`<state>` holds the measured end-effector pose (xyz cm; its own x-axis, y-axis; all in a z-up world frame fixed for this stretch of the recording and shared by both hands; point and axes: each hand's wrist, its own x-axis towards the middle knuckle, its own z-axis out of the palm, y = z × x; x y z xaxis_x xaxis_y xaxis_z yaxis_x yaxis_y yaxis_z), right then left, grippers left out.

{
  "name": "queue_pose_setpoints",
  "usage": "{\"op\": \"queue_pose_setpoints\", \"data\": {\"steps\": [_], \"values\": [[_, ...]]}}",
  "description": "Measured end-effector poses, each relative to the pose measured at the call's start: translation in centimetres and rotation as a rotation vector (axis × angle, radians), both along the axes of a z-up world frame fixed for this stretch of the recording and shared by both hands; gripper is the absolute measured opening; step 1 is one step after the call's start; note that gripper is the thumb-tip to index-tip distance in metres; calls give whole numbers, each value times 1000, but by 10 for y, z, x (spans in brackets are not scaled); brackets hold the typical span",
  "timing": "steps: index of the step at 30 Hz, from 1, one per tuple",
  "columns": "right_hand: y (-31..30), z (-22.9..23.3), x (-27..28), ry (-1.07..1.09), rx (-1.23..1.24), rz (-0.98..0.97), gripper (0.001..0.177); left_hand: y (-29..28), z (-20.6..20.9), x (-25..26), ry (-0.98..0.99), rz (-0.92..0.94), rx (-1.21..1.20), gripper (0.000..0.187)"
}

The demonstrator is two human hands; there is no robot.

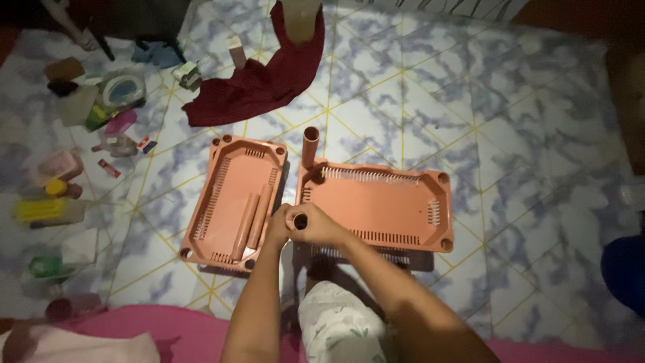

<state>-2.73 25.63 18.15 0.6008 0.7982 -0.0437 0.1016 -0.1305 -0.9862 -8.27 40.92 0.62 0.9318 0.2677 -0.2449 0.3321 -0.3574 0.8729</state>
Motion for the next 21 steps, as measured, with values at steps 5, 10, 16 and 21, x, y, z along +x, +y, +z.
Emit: {"op": "queue_pose_setpoints", "data": {"steps": [5, 10, 16, 21], "values": [[1, 4, 3, 50, -9, 44, 16, 3, -16, 7, 56, 23, 64, 27], [12, 2, -22, 49, 178, -301, 22, 8, -31, 13, -55, -6, -262, 29], [23, 2, -36, -113, 79, -541, 24, 7, -39, 11, 56, -17, -47, 20], [41, -4, -50, -98, -8, -816, 17, 6, -53, 6, 17, -9, -196, 18]]}}
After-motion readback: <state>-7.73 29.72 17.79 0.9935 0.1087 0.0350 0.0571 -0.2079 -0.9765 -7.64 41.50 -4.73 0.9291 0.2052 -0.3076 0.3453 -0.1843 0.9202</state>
